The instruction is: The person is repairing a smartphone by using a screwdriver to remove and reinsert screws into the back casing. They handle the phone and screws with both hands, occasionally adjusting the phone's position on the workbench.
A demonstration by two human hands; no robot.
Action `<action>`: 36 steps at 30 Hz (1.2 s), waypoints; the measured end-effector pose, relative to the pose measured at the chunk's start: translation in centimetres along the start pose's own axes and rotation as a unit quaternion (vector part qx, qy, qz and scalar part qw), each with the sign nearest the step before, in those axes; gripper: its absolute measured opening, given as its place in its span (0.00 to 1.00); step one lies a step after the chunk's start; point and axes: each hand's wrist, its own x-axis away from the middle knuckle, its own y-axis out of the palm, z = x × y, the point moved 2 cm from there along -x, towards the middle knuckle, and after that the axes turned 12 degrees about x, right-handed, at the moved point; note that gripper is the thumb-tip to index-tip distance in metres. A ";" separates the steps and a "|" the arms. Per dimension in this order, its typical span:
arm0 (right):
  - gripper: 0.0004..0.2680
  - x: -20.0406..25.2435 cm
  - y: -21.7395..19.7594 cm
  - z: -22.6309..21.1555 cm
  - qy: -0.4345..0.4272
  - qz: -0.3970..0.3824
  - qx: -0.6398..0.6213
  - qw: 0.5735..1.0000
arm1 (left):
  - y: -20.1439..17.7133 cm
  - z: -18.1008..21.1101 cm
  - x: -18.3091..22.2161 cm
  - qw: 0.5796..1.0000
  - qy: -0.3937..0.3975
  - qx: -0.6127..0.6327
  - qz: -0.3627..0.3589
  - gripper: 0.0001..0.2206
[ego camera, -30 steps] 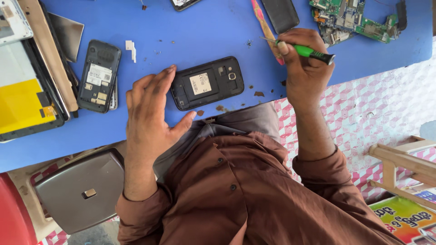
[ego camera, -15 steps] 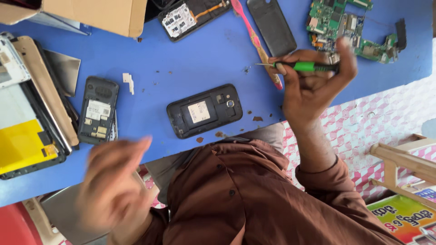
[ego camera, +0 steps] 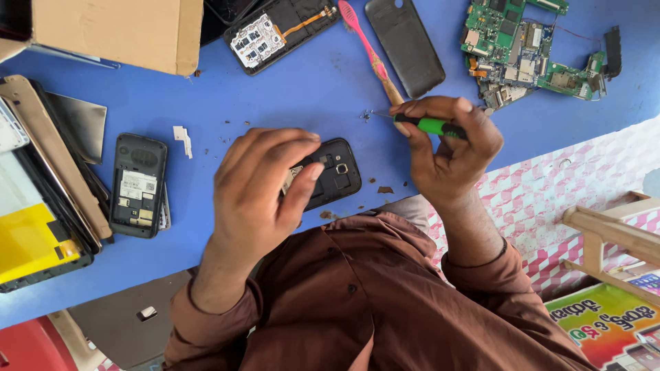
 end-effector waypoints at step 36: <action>0.28 0.1 -0.4 -0.4 0.025 0.030 0.024 0.999 | 2.1 0.6 -4.1 0.987 0.024 -0.154 -0.046 0.11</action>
